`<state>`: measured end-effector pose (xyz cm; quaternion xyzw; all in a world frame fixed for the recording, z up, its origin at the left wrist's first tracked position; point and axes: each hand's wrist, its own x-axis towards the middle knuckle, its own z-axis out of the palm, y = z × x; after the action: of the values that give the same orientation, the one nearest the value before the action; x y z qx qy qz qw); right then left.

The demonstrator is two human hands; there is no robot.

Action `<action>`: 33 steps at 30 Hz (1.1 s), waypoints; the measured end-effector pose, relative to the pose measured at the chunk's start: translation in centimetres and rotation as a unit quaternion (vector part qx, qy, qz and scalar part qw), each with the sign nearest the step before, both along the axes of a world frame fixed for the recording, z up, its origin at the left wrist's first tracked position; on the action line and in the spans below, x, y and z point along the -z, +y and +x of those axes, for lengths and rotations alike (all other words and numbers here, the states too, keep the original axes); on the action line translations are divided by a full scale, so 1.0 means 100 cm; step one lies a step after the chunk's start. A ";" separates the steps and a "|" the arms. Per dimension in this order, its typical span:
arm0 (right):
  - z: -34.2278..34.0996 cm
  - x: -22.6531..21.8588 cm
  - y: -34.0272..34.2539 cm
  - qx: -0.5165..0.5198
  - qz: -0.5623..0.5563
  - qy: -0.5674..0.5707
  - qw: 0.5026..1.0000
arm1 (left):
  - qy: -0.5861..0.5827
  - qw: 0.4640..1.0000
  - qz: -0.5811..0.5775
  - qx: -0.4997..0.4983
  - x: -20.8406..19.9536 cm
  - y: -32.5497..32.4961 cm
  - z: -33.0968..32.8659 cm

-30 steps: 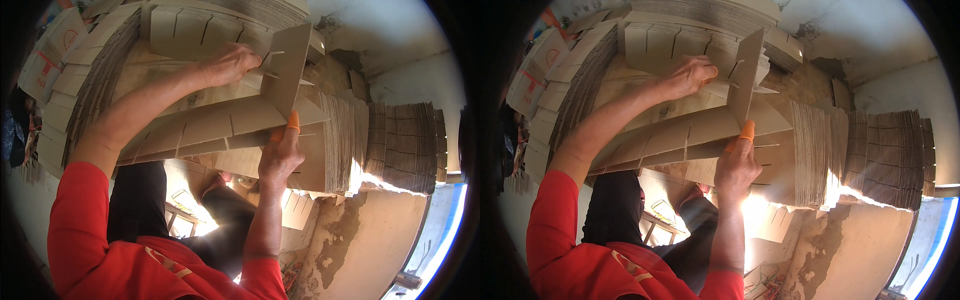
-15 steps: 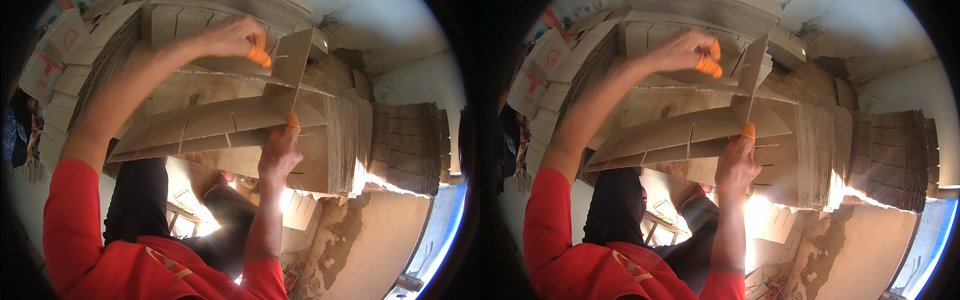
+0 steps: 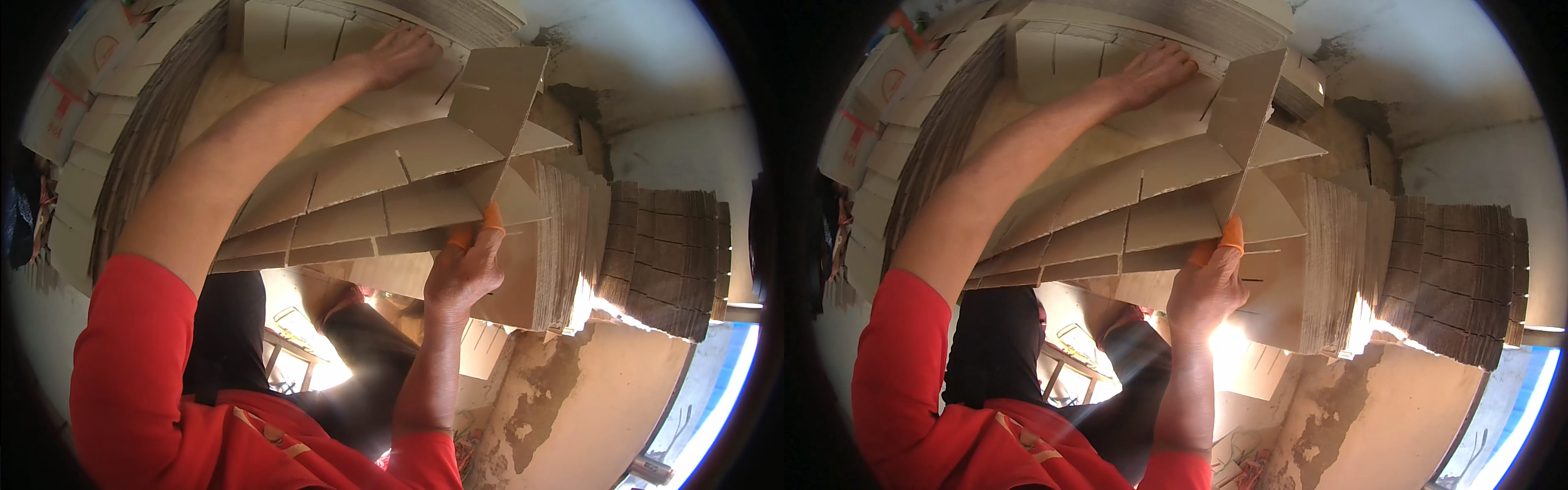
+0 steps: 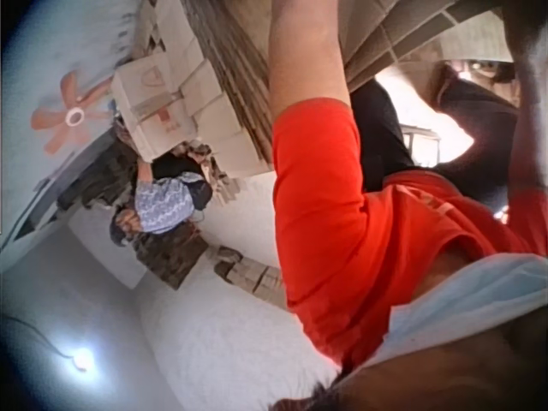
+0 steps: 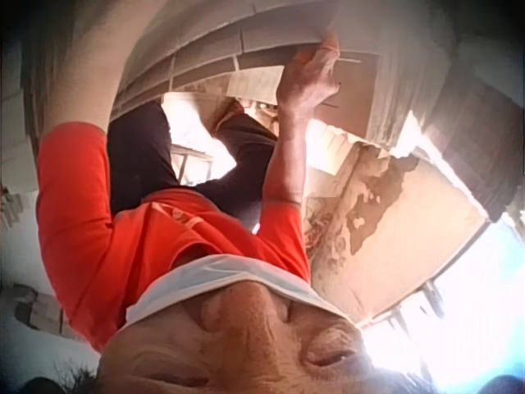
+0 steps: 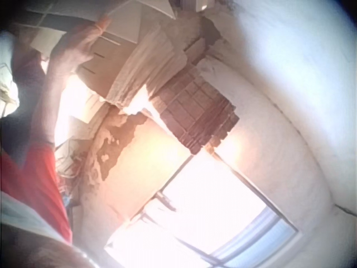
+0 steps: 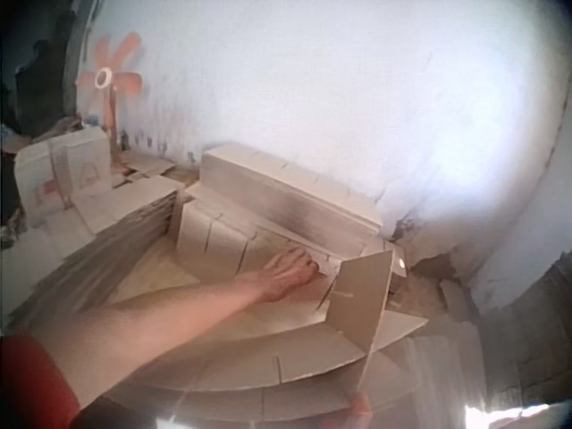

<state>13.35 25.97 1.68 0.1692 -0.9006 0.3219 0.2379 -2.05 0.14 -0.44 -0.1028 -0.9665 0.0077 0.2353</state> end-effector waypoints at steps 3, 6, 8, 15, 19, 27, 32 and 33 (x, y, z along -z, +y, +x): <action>0.001 -0.002 0.000 -0.006 -0.005 0.007 1.000 | 0.039 0.999 0.016 0.002 0.002 -0.003 0.001; 0.002 -0.006 0.000 -0.011 -0.001 0.017 1.000 | 0.049 0.998 0.015 0.026 -0.001 -0.009 0.005; 0.004 -0.006 0.000 -0.012 0.012 0.024 1.000 | 0.048 0.999 0.014 0.007 0.002 -0.009 0.009; 0.008 -0.007 0.001 -0.028 0.020 0.022 0.999 | -0.008 0.998 0.050 0.048 -0.019 0.006 0.022; 0.007 -0.007 0.000 -0.011 0.064 0.053 0.996 | -0.001 0.989 0.108 0.105 -0.027 0.013 0.031; 0.014 -0.021 0.005 -0.017 0.095 0.023 0.995 | -0.064 0.975 0.168 0.130 -0.050 0.026 0.060; 0.017 -0.026 0.002 -0.023 0.126 0.024 0.991 | -0.028 0.970 0.224 0.093 -0.037 0.019 0.054; 0.017 -0.026 0.003 -0.026 0.133 0.012 0.991 | -0.016 0.965 0.238 0.108 -0.040 0.022 0.056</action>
<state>15.02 26.24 4.28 0.2263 -0.9279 0.2029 0.2158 3.58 2.35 3.61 -0.1473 -0.9272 -0.2495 0.2373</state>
